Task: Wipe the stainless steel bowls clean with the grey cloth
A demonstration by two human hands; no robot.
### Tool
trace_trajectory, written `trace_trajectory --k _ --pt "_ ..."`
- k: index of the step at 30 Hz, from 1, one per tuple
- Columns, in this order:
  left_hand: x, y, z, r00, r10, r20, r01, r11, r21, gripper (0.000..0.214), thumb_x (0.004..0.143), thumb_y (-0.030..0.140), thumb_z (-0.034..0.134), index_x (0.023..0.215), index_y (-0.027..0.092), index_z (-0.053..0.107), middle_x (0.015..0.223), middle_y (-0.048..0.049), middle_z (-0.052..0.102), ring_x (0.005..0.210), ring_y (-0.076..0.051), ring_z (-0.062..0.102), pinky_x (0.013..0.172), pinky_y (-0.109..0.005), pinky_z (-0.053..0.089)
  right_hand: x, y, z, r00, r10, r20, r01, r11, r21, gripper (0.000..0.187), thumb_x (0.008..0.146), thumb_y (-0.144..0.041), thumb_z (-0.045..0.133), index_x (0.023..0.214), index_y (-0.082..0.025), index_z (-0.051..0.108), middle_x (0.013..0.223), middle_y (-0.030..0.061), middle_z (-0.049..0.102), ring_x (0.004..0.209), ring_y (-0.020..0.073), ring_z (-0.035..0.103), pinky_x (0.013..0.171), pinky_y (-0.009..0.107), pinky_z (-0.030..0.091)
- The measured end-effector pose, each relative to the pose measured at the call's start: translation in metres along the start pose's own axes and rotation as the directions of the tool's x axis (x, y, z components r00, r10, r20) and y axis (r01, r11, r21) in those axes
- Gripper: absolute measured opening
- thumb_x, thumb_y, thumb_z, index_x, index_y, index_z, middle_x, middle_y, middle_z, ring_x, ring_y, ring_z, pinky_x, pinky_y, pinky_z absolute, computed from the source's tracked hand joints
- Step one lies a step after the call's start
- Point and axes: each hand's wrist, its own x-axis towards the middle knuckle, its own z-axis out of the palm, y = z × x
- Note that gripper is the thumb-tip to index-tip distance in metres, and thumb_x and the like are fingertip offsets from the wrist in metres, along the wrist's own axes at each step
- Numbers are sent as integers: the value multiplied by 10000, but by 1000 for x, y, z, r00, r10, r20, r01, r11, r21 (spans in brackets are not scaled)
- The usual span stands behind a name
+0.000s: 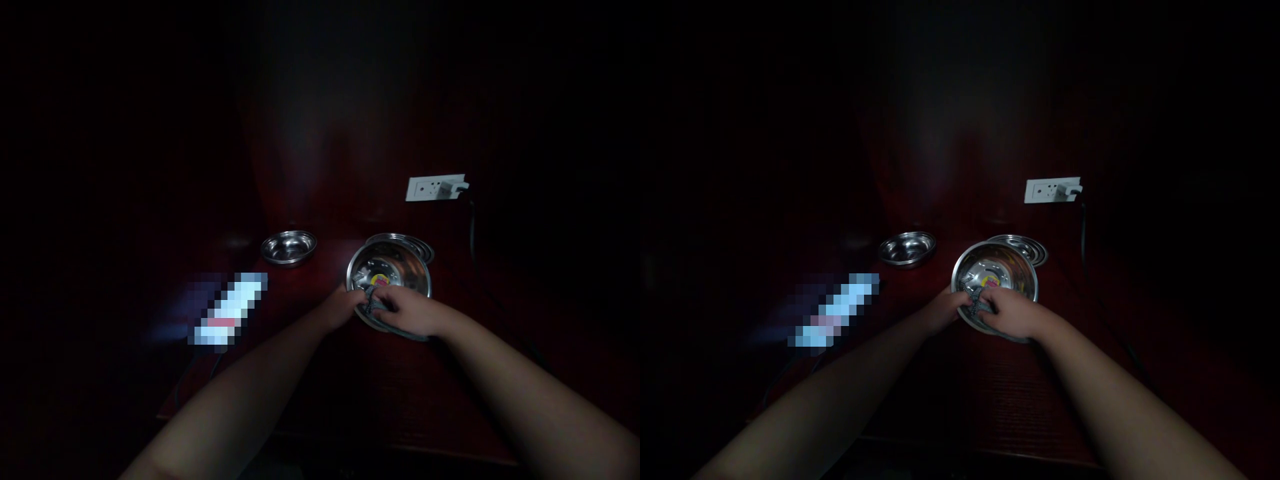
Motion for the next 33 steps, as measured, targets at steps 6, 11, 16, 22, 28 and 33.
trace_trajectory --k 6,11,16,22,28,33 --pt "2 -3 -3 999 12 32 -12 1000 -3 473 515 95 552 982 137 613 851 -42 671 802 -195 599 774 -330 451 -2 -3 -4 986 162 -35 -166 958 -233 108 748 -286 536 742 -185 571 752 79 625 674 203 565 611 316 391" --pt "1 -1 -4 999 -20 40 21 1000 -6 433 571 138 599 1004 128 609 869 -64 676 799 -198 608 765 -341 456 -4 -5 -2 987 156 -37 -160 962 -221 152 770 -288 517 833 -172 591 848 103 642 765 229 589 666 329 414" --pt "-2 -1 -2 999 42 10 -42 999 -11 391 621 230 695 991 131 615 986 -87 669 911 -210 608 816 -336 453 0 -6 1 999 49 7 -49 994 100 174 796 -264 502 894 -153 594 812 56 632 736 177 568 699 309 430" --pt "9 -11 -10 996 45 -74 -47 999 -20 291 681 325 635 866 101 648 813 -75 680 798 -198 621 779 -324 461 8 -12 15 998 -45 33 15 782 623 230 794 -391 556 821 -162 565 679 -20 552 587 110 485 566 239 389" --pt "6 -9 -8 994 -44 -97 42 999 -18 356 700 424 595 842 101 644 720 -62 665 694 -187 615 689 -308 462 12 -11 18 998 -59 8 38 737 675 243 797 -403 545 815 -161 537 694 -19 528 614 110 482 588 243 384" --pt "4 -7 -3 987 62 -145 -68 997 -34 261 665 285 600 864 119 640 715 -40 663 718 -179 612 734 -302 459 6 -7 5 996 -31 89 3 955 298 166 778 -316 531 688 -180 495 610 -41 463 559 102 429 542 244 342"
